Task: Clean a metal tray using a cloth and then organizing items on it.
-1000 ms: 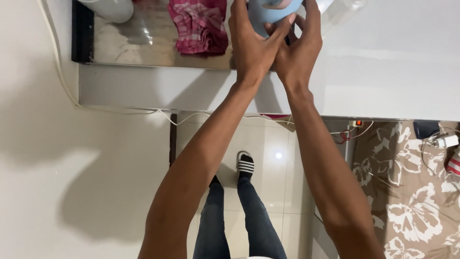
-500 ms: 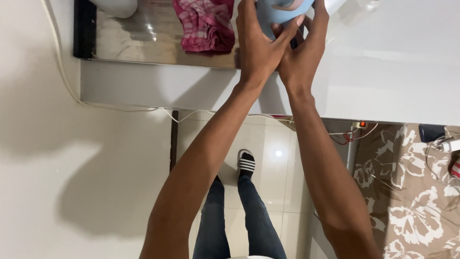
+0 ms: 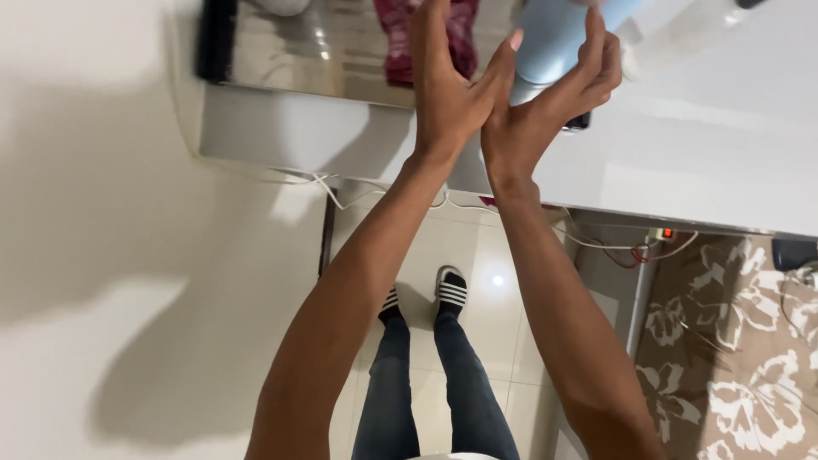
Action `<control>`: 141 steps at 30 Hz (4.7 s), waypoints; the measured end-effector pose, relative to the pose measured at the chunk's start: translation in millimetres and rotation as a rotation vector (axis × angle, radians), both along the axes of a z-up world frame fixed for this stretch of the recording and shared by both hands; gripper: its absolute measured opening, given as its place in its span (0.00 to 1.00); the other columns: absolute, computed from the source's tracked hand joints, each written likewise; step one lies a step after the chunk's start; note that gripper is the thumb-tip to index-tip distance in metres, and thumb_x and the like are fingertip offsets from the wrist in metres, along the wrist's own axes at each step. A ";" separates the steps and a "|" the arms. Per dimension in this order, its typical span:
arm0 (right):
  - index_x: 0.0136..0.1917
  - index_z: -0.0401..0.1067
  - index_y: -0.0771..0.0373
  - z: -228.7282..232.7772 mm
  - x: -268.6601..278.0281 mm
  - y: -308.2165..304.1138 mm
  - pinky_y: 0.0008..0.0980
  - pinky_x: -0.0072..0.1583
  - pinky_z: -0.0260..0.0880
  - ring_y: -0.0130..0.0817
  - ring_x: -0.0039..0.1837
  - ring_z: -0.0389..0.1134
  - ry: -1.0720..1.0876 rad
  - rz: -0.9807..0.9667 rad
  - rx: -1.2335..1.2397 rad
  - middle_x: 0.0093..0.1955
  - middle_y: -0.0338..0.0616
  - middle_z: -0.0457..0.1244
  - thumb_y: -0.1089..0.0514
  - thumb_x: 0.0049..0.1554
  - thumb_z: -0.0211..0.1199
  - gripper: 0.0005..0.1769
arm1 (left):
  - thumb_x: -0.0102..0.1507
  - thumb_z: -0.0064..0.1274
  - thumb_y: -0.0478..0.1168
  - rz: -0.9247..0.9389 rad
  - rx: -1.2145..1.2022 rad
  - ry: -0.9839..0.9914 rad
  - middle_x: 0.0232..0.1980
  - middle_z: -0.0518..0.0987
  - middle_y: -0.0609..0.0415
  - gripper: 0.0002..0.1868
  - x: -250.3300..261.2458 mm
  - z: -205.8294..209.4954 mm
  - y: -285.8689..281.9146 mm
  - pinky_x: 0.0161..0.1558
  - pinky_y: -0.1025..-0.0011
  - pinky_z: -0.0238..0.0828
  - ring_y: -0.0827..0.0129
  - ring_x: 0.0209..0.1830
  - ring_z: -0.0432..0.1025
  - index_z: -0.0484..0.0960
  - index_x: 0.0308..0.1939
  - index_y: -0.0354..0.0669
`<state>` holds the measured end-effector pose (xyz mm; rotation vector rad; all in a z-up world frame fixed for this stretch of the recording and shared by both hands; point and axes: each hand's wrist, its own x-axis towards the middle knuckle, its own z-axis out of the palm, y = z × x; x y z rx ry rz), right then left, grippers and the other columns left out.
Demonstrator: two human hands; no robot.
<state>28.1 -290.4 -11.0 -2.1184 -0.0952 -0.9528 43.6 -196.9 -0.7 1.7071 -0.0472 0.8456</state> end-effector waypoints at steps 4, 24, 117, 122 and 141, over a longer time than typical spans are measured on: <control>0.81 0.43 0.59 6.4 -3.5 39.5 0.42 0.78 0.51 0.44 0.81 0.39 -0.089 0.128 0.045 0.80 0.50 0.41 0.55 0.71 0.71 0.41 | 0.66 0.69 0.42 0.002 -0.051 -0.022 0.67 0.71 0.49 0.36 -8.8 -5.2 39.0 0.68 0.64 0.66 0.60 0.67 0.67 0.63 0.72 0.44; 0.79 0.50 0.60 -24.3 58.4 188.7 0.47 0.66 0.74 0.49 0.73 0.64 0.302 0.656 0.059 0.75 0.52 0.54 0.59 0.62 0.76 0.44 | 0.61 0.72 0.42 0.350 -0.064 0.200 0.69 0.65 0.40 0.47 11.0 -32.8 194.2 0.72 0.51 0.65 0.49 0.73 0.62 0.56 0.74 0.40; 0.81 0.46 0.63 -19.5 -18.0 -17.0 0.39 0.67 0.78 0.48 0.74 0.70 0.281 0.413 0.225 0.76 0.60 0.59 0.54 0.65 0.79 0.48 | 0.55 0.78 0.48 -0.067 0.023 0.146 0.68 0.72 0.47 0.51 -33.0 -30.7 -0.5 0.68 0.59 0.75 0.56 0.70 0.72 0.62 0.75 0.51; 0.81 0.46 0.63 -17.7 -14.3 -2.2 0.39 0.68 0.79 0.47 0.73 0.71 0.271 0.426 0.218 0.72 0.59 0.64 0.54 0.65 0.79 0.48 | 0.57 0.77 0.47 -0.075 -0.014 0.158 0.69 0.71 0.47 0.50 -33.3 -26.6 12.3 0.69 0.60 0.76 0.56 0.71 0.72 0.62 0.76 0.52; 0.80 0.48 0.63 -7.6 -28.1 -19.7 0.43 0.69 0.76 0.49 0.78 0.66 0.272 0.370 0.222 0.78 0.58 0.56 0.56 0.64 0.80 0.47 | 0.56 0.74 0.54 -0.089 -0.045 0.226 0.68 0.72 0.48 0.48 -44.2 -15.7 -8.5 0.64 0.62 0.81 0.59 0.67 0.75 0.65 0.73 0.48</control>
